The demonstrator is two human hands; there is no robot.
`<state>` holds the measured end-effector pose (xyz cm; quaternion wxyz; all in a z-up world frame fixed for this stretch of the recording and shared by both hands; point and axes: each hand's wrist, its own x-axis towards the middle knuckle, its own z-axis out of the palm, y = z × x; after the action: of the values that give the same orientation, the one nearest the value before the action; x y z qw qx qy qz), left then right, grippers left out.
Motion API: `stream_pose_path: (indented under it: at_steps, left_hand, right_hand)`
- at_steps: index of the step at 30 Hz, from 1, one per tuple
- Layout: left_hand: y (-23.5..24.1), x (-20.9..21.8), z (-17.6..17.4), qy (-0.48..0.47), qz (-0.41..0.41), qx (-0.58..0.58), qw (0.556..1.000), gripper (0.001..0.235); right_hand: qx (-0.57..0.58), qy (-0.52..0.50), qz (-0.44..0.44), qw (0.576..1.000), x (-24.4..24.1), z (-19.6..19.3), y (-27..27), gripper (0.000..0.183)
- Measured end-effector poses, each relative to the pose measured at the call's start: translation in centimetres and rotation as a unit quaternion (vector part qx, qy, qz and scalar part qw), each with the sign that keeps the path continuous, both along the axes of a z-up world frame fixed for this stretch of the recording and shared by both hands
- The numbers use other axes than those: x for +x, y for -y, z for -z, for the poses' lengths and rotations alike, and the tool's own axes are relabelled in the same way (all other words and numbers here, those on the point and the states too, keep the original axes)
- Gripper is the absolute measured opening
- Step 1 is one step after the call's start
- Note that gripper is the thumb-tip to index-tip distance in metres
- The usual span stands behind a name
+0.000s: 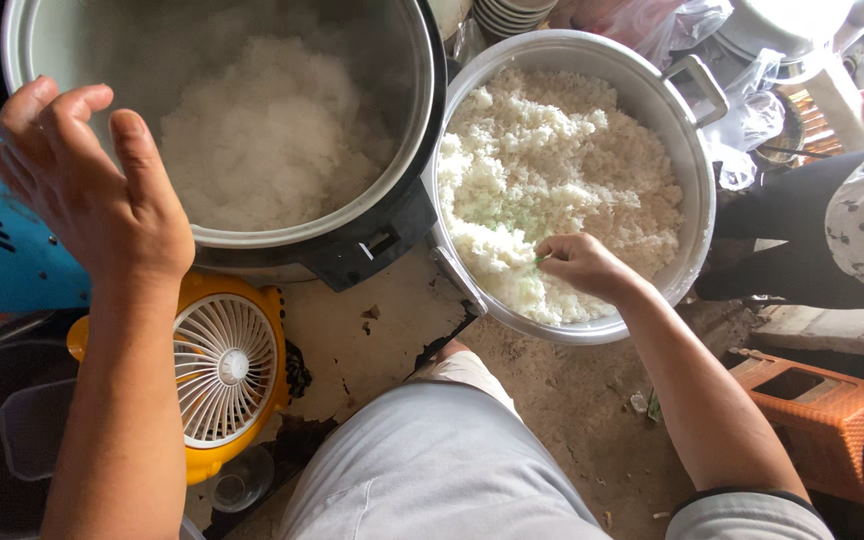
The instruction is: The person scoops cooked rice from one large pot into another larger pot using a green plastic spoon, repeatedly transferring small portions of rice by hand.
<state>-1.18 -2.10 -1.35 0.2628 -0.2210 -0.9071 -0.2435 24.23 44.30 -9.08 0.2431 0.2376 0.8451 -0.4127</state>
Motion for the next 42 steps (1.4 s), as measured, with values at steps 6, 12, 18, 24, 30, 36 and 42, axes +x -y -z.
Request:
stream_pose_path:
  at_steps: [6, 12, 18, 24, 30, 36, 42]
  left_hand:
    - [0.1, -0.1, 0.4, -0.020, 0.020, 0.021, 0.999, 0.045]
    - [-0.2, -0.1, -0.2, -0.026, 0.020, 0.035, 0.999, 0.046]
    - [-0.7, 0.2, -0.8, -0.002, 0.002, 0.038, 0.999, 0.050]
    - [-0.7, 0.1, -0.4, 0.021, -0.007, 0.046, 0.999, 0.052]
    - [-0.6, -0.2, 0.7, 0.021, -0.025, 0.037, 0.999, 0.053]
    - [-0.7, 0.0, 0.4, 0.020, -0.029, 0.040, 0.999, 0.056]
    - [-0.8, 0.3, -0.1, 0.037, -0.022, 0.056, 0.997, 0.053]
  right_hand:
    - [0.056, -0.011, 0.040, 0.998, 0.8, -2.8, -1.8, 0.016]
    - [0.066, -0.077, 0.038, 0.994, 0.5, -5.9, -3.2, 0.016]
    - [0.079, -0.053, 0.062, 0.993, -0.8, -8.0, -4.1, 0.016]
    - [0.080, -0.026, 0.049, 0.995, -3.0, -11.6, -4.8, 0.017]
    - [0.162, -0.061, -0.004, 0.985, -8.3, -18.6, -1.8, 0.020]
    - [0.256, -0.140, -0.140, 0.946, -15.4, -22.4, 6.2, 0.027]
    - [0.344, -0.319, -0.183, 0.864, -18.5, -20.0, 16.3, 0.038]
